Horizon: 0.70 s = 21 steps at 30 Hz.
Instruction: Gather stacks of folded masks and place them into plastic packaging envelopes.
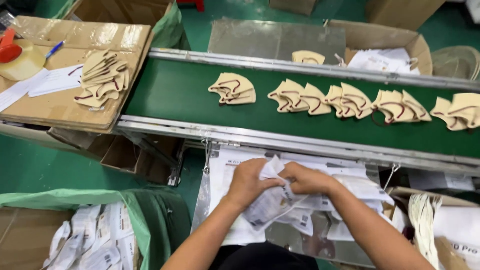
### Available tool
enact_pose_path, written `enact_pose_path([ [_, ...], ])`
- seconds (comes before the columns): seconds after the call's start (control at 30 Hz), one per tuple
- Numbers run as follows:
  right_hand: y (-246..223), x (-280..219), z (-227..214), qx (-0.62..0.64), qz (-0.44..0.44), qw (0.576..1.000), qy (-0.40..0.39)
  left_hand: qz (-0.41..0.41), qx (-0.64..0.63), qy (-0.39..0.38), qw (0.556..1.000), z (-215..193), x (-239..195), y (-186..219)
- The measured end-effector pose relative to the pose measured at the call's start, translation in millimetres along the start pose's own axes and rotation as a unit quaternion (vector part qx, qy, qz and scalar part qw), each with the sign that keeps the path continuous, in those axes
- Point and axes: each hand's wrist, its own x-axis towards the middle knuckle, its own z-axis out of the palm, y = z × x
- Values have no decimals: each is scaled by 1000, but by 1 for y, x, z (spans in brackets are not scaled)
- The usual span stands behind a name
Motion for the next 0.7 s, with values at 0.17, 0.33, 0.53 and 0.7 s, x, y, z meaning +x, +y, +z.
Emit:
enact_pose_path([
  [0.17, 12, -5, -7, 21, -91, 992, 81, 4, -98, -23, 995, -10, 6, 1],
  [0.33, -5, -3, -1, 58, -62, 996, 12, -23, -90, -3, 996, -14, -6, -4],
  [0.53, -30, 10, 20, 3, -51, 981, 189, -35, -84, 7, 996, -9, -14, -16],
  [0.7, -26, -5, 40, 12, -37, 976, 216, -30, -59, -1, 998, -6, -13, -5],
])
